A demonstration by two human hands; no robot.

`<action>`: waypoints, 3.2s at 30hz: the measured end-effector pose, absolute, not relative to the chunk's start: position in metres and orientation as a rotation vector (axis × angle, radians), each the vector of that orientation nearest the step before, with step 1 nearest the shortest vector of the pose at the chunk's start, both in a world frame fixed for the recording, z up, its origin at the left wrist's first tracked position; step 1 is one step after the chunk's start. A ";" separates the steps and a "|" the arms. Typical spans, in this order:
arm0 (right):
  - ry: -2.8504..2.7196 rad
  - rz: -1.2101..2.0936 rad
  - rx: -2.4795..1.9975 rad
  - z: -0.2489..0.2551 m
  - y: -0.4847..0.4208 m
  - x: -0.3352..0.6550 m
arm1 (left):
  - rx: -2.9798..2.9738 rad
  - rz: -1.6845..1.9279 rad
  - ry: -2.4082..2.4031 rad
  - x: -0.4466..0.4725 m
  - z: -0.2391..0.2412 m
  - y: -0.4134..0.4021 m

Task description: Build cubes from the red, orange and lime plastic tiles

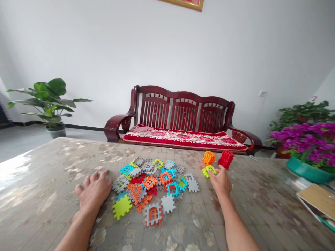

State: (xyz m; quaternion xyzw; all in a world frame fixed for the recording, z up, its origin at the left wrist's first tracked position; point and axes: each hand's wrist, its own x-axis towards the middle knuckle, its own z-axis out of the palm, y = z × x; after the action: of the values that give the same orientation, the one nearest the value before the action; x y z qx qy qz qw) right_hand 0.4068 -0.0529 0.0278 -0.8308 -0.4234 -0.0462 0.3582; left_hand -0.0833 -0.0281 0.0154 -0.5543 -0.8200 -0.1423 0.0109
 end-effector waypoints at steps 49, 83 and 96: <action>-2.103 0.033 -1.926 0.067 0.024 0.200 | -1.705 -0.392 -2.578 -0.074 0.023 -0.037; -1.056 -0.055 -2.170 0.017 -0.031 0.441 | -1.736 -0.424 -2.571 -0.080 0.018 -0.031; -1.196 -0.005 -2.177 0.019 -0.037 0.426 | -1.736 -0.376 -2.579 -0.080 0.022 -0.032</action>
State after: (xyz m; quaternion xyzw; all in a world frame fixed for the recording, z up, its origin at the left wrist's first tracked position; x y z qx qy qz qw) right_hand 0.4262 -0.0370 0.0192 -0.8296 -0.4556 -0.0018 0.3228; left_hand -0.0796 -0.0317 0.0221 -0.5544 -0.8235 -0.1201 0.0049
